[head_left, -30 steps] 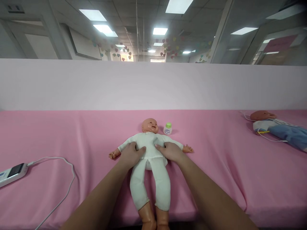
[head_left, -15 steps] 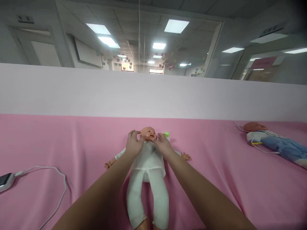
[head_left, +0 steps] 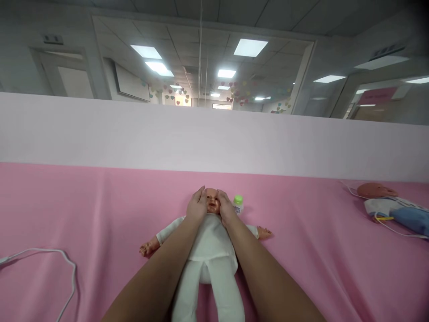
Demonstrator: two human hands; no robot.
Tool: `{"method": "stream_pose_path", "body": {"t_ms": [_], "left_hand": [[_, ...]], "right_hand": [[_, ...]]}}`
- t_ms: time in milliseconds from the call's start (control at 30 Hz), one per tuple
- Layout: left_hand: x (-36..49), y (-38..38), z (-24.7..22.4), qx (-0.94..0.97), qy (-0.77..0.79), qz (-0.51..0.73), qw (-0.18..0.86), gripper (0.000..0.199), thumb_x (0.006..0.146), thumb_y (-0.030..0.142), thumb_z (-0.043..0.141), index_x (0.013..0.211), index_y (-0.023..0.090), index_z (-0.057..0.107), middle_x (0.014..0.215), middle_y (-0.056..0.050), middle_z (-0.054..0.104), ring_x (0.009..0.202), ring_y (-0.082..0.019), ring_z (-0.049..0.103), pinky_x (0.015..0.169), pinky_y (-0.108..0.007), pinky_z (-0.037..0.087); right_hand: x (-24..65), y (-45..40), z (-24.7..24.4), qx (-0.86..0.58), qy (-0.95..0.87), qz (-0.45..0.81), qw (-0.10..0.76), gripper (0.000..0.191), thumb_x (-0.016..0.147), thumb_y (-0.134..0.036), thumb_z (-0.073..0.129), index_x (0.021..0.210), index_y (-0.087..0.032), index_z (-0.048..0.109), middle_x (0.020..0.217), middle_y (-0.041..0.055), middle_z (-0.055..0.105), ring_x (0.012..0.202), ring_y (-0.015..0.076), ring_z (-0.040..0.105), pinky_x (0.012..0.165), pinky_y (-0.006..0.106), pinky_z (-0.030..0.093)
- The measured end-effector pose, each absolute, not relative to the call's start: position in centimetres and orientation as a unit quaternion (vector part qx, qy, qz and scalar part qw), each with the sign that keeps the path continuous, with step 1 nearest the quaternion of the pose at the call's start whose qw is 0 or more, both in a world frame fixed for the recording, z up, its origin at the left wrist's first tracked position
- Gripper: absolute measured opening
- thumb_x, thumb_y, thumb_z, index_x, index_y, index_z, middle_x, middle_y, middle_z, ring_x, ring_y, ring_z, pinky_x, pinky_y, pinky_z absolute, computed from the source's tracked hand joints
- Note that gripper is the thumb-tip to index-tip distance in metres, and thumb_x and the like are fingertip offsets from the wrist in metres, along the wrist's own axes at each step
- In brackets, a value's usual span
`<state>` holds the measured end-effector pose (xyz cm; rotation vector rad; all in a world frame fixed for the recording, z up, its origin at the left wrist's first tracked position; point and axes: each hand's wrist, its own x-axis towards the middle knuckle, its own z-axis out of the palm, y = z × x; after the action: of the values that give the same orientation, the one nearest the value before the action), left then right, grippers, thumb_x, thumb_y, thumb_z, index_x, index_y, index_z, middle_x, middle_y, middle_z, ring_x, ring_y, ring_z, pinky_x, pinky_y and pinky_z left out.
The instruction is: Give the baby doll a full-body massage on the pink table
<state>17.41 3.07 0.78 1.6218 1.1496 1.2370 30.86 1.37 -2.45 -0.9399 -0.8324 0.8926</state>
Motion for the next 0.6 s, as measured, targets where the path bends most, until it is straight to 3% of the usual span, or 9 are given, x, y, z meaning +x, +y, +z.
{"method": "stream_pose_path", "body": {"t_ms": [133,300,467,600], "left_hand": [[17.3,4.0,-0.6,0.612,0.428,0.522,0.413,0.048,0.101,0.046,0.050,0.141,0.022,0.065,0.151,-0.010,0.058,0.145,-0.024,0.048,0.123,-0.037,0.031],[17.4,4.2,-0.5,0.598,0.451,0.514,0.419,0.048,0.098,0.043,0.057,0.141,0.025,0.065,0.151,-0.010,0.057,0.142,-0.025,0.051,0.121,-0.038,0.033],[17.4,3.6,0.2,0.594,0.434,0.512,0.444,0.060,0.086,0.039,0.074,0.144,0.025,0.063,0.148,-0.011,0.059,0.132,-0.028,0.060,0.110,-0.035,0.047],[17.4,3.4,0.8,0.563,0.437,0.513,0.478,0.053,0.082,0.032,0.078,0.133,0.022,0.070,0.128,-0.011,0.072,0.114,-0.026,0.070,0.100,-0.034,0.054]], "right_hand": [[30.7,1.3,-2.4,-0.416,-0.381,0.403,0.721,0.045,0.084,-0.059,0.068,0.118,-0.030,0.068,0.124,0.0015,0.072,0.117,0.0233,0.065,0.102,0.039,0.054],[31.2,1.0,-1.9,-0.428,-0.404,0.396,0.705,0.041,0.081,-0.052,0.070,0.116,-0.031,0.069,0.119,-0.0002,0.072,0.116,0.0226,0.064,0.103,0.039,0.053],[31.3,0.4,-1.6,-0.456,-0.429,0.362,0.691,0.048,0.074,-0.050,0.078,0.117,-0.030,0.069,0.116,0.0009,0.072,0.110,0.0243,0.066,0.096,0.039,0.056],[30.9,-0.3,-0.9,-0.488,-0.431,0.340,0.679,0.053,0.070,-0.048,0.083,0.117,-0.030,0.068,0.111,0.0018,0.073,0.104,0.0248,0.068,0.089,0.039,0.058]]}}
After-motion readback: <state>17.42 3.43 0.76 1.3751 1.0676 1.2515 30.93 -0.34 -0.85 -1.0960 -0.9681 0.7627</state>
